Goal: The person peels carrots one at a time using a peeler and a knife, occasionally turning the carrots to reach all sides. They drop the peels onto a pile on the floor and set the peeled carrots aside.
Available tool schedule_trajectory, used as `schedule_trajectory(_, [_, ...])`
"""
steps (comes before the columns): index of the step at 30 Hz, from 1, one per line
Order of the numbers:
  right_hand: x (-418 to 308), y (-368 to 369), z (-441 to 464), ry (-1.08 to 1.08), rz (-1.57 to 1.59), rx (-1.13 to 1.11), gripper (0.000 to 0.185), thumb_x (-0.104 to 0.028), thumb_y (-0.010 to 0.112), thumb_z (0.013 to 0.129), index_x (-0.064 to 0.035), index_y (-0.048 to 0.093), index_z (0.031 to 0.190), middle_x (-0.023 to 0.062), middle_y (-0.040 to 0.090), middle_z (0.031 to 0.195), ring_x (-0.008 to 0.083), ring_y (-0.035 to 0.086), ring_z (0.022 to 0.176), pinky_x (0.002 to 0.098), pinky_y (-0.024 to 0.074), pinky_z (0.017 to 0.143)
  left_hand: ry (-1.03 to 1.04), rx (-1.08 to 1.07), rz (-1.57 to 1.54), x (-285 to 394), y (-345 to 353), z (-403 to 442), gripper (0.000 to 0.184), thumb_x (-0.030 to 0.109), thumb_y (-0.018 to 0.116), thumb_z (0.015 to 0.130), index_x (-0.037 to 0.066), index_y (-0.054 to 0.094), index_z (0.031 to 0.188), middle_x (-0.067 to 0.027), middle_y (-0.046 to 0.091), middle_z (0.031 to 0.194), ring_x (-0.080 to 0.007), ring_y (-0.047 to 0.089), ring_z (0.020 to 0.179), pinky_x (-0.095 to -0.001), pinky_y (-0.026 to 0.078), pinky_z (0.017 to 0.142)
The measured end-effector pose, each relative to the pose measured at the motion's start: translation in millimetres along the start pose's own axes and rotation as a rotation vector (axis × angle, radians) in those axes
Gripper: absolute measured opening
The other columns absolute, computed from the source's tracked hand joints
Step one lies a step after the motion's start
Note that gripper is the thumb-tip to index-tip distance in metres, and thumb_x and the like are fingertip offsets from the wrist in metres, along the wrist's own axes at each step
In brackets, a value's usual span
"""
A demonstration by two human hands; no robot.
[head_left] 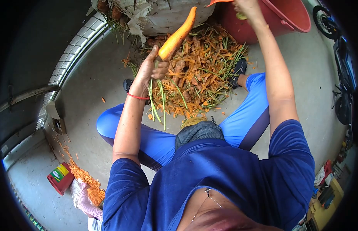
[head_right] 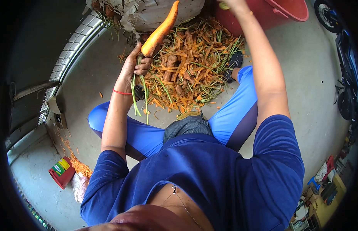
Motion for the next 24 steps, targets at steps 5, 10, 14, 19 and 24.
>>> schedule_trajectory(5, [18.2, 91.9, -60.9, -0.136, -0.231, -0.355, 0.044, -0.04, 0.069, 0.087, -0.0081, 0.06, 0.116, -0.0026, 0.061, 0.074, 0.0022, 0.049, 0.055, 0.0215, 0.0441, 0.051, -0.063, -0.113, -0.25, -1.6, 7.5, 6.8, 0.036, 0.041, 0.043, 0.1, 0.006, 0.045, 0.09, 0.0022, 0.036, 0.063, 0.0001, 0.029, 0.039, -0.0126, 0.023, 0.026])
schedule_trajectory(10, [9.1, 109.9, -79.5, -0.425, -0.241, -0.45, 0.045, -0.036, 0.07, 0.087, -0.0083, 0.059, 0.121, -0.0044, 0.059, 0.074, 0.0037, 0.048, 0.057, 0.022, 0.044, 0.056, -0.03, 0.004, -0.207, -4.5, 5.5, 3.1, 0.029, 0.034, 0.037, 0.101, 0.007, 0.045, 0.091, 0.0031, 0.034, 0.062, 0.0005, 0.026, 0.039, -0.0124, 0.022, 0.026])
schedule_trajectory(14, [24.6, 95.8, -59.9, -0.209, -0.192, -0.452, 0.039, -0.037, 0.07, 0.087, -0.0111, 0.063, 0.115, -0.0067, 0.054, 0.066, 0.0022, 0.042, 0.052, 0.0215, 0.0383, 0.049, 0.022, -0.049, -0.076, -5.6, 14.1, 2.9, 0.029, 0.036, 0.039, 0.101, 0.009, 0.048, 0.097, 0.0053, 0.031, 0.06, 0.0011, 0.023, 0.039, -0.0124, 0.018, 0.027])
schedule_trajectory(19, [-9.2, 50.7, -39.7, -0.073, -0.046, -0.335, 0.025, -0.03, 0.068, 0.089, -0.0081, 0.058, 0.097, -0.0042, 0.047, 0.061, 0.0053, 0.041, 0.045, 0.0228, 0.0331, 0.041, 0.081, 0.048, 0.158, -3.1, 19.3, -3.7, 0.036, 0.045, 0.043, 0.099, 0.01, 0.05, 0.097, 0.0076, 0.028, 0.056, 0.0005, 0.021, 0.037, -0.0142, 0.016, 0.027])
schedule_trajectory(24, [5.5, -30.4, 17.5, -0.074, -0.165, 0.104, 0.02, -0.026, 0.062, 0.092, -0.012, 0.056, 0.106, -0.0028, 0.044, 0.057, 0.0067, 0.037, 0.04, 0.0248, 0.0256, 0.033, -0.01, 0.087, 0.167, -10.2, 5.5, -6.1, 0.041, 0.051, 0.048, 0.096, 0.011, 0.051, 0.098, 0.0082, 0.027, 0.054, 0.0001, 0.02, 0.035, -0.0139, 0.017, 0.027])
Point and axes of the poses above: each hand's wrist, its own z-axis towards the middle knuckle, its own y-axis out of the palm, x = y × z, the point moved 4 cm from there along z, towards the middle knuckle
